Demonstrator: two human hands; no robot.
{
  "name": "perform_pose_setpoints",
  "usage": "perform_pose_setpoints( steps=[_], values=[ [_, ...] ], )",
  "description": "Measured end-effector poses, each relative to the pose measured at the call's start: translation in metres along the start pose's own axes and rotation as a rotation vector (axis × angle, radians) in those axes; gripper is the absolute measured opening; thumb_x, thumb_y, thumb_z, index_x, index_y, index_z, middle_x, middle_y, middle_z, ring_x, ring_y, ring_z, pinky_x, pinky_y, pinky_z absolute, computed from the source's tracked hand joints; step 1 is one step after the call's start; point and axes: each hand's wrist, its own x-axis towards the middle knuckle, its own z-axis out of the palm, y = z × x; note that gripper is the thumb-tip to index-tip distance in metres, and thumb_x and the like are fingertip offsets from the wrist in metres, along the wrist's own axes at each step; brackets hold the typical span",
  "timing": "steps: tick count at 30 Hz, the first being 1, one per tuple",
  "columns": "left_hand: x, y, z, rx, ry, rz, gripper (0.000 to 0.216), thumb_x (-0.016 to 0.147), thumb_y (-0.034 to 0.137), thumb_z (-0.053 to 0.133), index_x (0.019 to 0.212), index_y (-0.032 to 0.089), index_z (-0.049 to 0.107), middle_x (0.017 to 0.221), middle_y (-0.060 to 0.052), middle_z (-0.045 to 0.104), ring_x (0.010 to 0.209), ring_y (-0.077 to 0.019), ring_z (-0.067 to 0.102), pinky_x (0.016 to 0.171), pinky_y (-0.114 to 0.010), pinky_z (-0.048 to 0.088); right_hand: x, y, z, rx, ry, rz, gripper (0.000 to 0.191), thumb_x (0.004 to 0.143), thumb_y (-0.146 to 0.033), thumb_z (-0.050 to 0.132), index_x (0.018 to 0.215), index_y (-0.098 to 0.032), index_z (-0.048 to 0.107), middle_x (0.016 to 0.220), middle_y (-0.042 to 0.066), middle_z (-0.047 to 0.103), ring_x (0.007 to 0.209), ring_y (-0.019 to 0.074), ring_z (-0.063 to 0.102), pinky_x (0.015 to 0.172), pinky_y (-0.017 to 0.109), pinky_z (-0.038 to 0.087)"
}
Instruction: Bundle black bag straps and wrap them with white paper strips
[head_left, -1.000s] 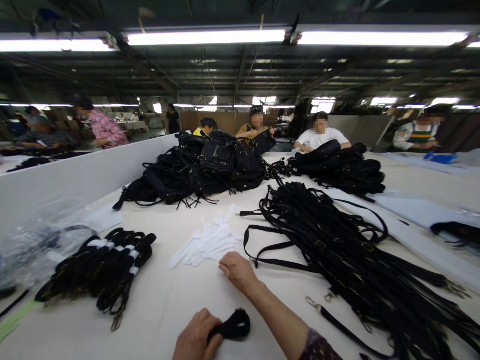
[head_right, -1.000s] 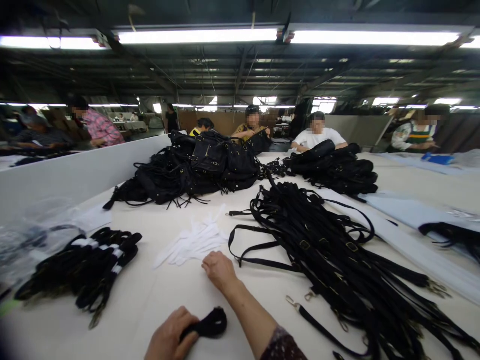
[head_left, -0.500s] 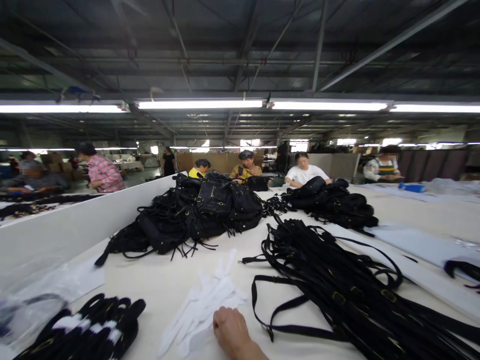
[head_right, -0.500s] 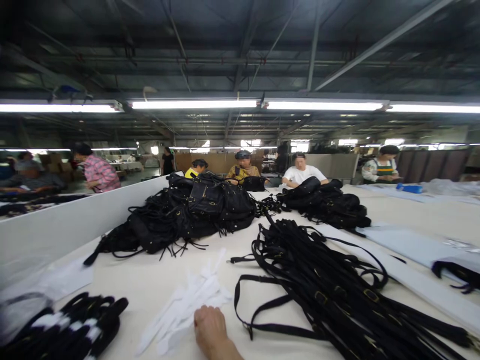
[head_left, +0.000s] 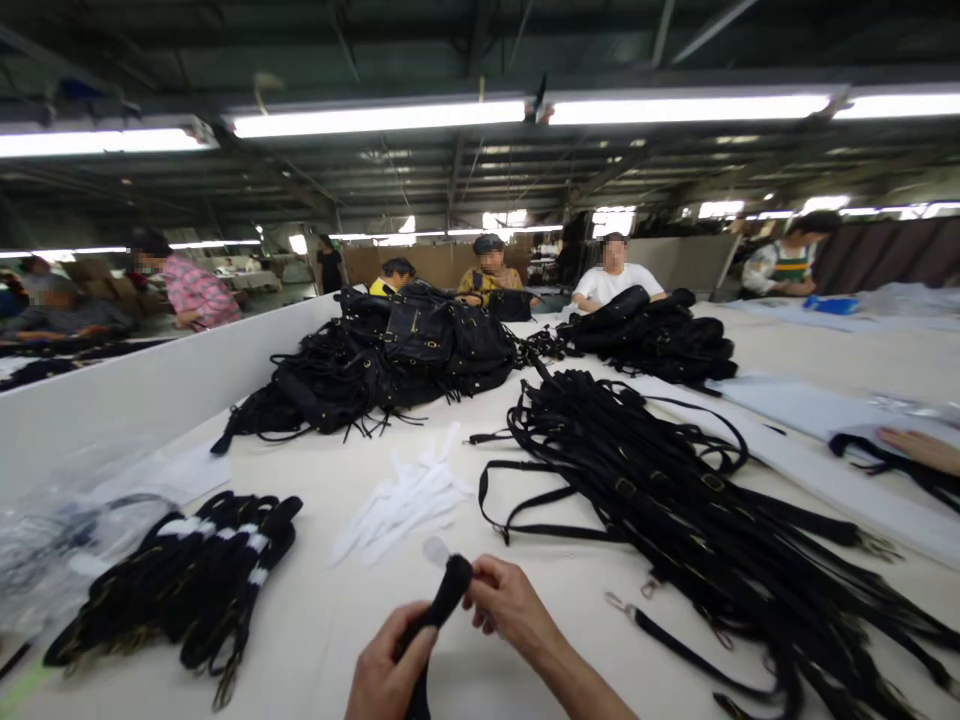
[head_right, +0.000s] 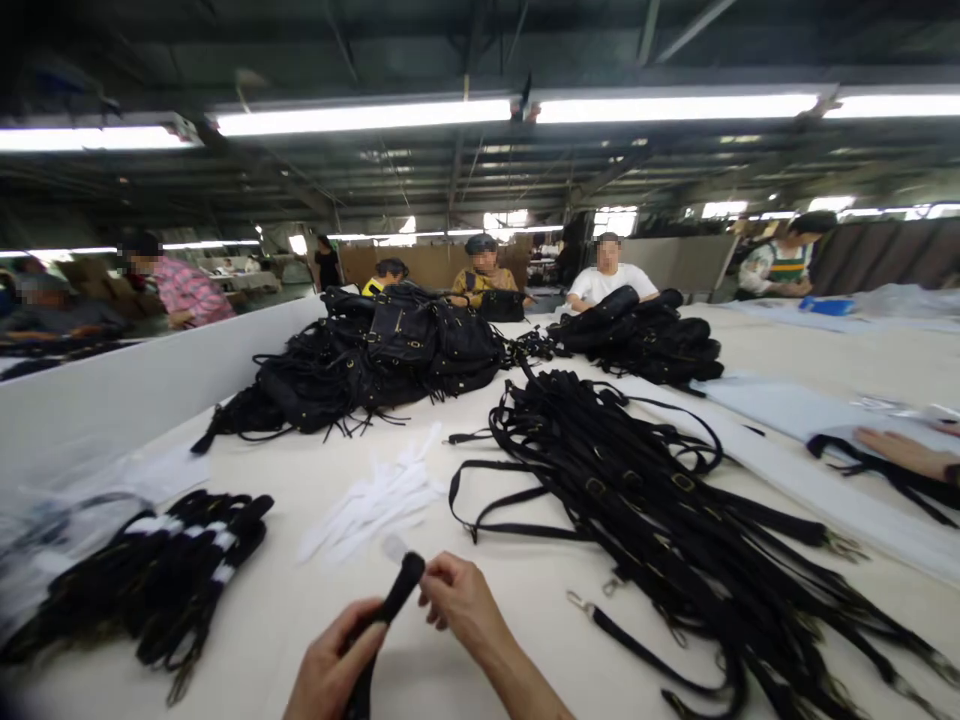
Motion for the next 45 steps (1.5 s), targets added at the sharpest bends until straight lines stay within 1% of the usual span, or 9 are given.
perform_pose_setpoints(
  steps=[5, 8, 11, 14, 20, 27, 33, 42, 45],
  values=[
    [-0.006, 0.02, 0.019, -0.274, -0.062, -0.009, 0.086, 0.076, 0.044, 0.07, 0.148, 0.02, 0.029, 0.07, 0.003, 0.068, 0.065, -0.0136, 0.061, 0.065, -0.025, 0.047, -0.036, -0.002, 0.007, 0.257, -0.115, 0.07, 0.023, 0.069, -0.029, 0.064, 0.087, -0.015, 0.068, 0.065, 0.0, 0.066, 0.053, 0.0096, 0.056, 0.052, 0.022, 0.041],
    [-0.009, 0.025, 0.024, -0.373, -0.082, -0.037, 0.106, 0.076, 0.04, 0.072, 0.154, 0.021, 0.002, 0.069, 0.005, 0.068, 0.067, -0.0142, 0.062, 0.069, -0.027, 0.048, -0.044, -0.003, 0.002, 0.314, -0.14, 0.107, 0.023, 0.068, -0.027, 0.065, 0.087, -0.015, 0.069, 0.064, 0.0, 0.065, 0.051, 0.0093, 0.055, 0.052, 0.023, 0.041],
    [-0.009, 0.022, 0.024, -0.342, -0.112, -0.087, 0.085, 0.072, 0.043, 0.076, 0.145, 0.018, 0.039, 0.07, 0.002, 0.067, 0.069, -0.0151, 0.063, 0.068, -0.027, 0.049, -0.046, 0.0, -0.006, 0.279, -0.183, 0.101, 0.02, 0.069, -0.027, 0.064, 0.084, -0.014, 0.07, 0.065, 0.001, 0.066, 0.052, 0.0094, 0.055, 0.052, 0.023, 0.041],
    [-0.01, 0.016, 0.02, -0.226, -0.181, -0.109, 0.045, 0.071, 0.045, 0.074, 0.104, 0.014, 0.07, 0.076, -0.002, 0.07, 0.074, -0.0176, 0.064, 0.069, -0.027, 0.05, -0.049, 0.005, -0.011, 0.202, -0.221, 0.075, 0.021, 0.07, -0.026, 0.061, 0.084, -0.014, 0.071, 0.066, 0.001, 0.066, 0.053, 0.0095, 0.055, 0.052, 0.023, 0.04],
    [-0.017, 0.008, 0.015, 0.188, -0.134, 0.079, 0.024, 0.083, 0.035, 0.06, 0.102, 0.024, 0.07, 0.097, -0.001, 0.074, 0.093, -0.0203, 0.066, 0.086, -0.031, 0.05, -0.072, 0.029, -0.006, 0.18, -0.123, 0.051, 0.035, 0.07, -0.025, 0.062, 0.104, -0.018, 0.066, 0.072, -0.001, 0.067, 0.058, 0.0114, 0.059, 0.053, 0.022, 0.04],
    [-0.025, -0.031, 0.021, 0.587, -0.08, 0.299, 0.027, 0.086, 0.025, 0.054, 0.108, 0.031, 0.068, 0.121, -0.002, 0.068, 0.114, -0.02, 0.062, 0.097, -0.037, 0.052, -0.093, 0.044, 0.004, -0.147, -0.097, -0.123, 0.035, 0.069, -0.009, 0.043, 0.081, -0.02, 0.073, 0.079, 0.001, 0.069, 0.074, 0.0135, 0.061, 0.068, 0.024, 0.046],
    [-0.023, -0.043, 0.022, 0.624, -0.081, 0.346, 0.03, 0.088, 0.022, 0.052, 0.112, 0.031, 0.068, 0.115, -0.001, 0.073, 0.107, -0.0189, 0.065, 0.1, -0.039, 0.052, -0.095, 0.04, -0.001, -0.244, -0.171, -0.275, 0.055, 0.063, -0.003, 0.037, 0.094, -0.024, 0.076, 0.094, 0.001, 0.075, 0.093, 0.0157, 0.066, 0.09, 0.028, 0.048],
    [-0.023, -0.036, 0.021, 0.563, -0.096, 0.236, 0.033, 0.089, 0.027, 0.05, 0.117, 0.032, 0.065, 0.115, -0.001, 0.073, 0.108, -0.0196, 0.065, 0.097, -0.038, 0.051, -0.095, 0.041, 0.002, -0.492, -0.042, -0.382, 0.043, 0.082, -0.011, 0.046, 0.105, -0.033, 0.074, 0.128, 0.0, 0.065, 0.119, 0.022, 0.057, 0.101, 0.036, 0.045],
    [-0.022, -0.036, 0.021, 0.552, -0.064, 0.182, 0.037, 0.088, 0.033, 0.053, 0.125, 0.033, 0.06, 0.118, -0.002, 0.072, 0.108, -0.0204, 0.065, 0.095, -0.037, 0.052, -0.089, 0.033, 0.01, -0.369, -0.019, -0.344, 0.036, 0.083, -0.014, 0.048, 0.102, -0.03, 0.074, 0.118, 0.001, 0.069, 0.108, 0.0209, 0.062, 0.097, 0.034, 0.048]
  ],
)
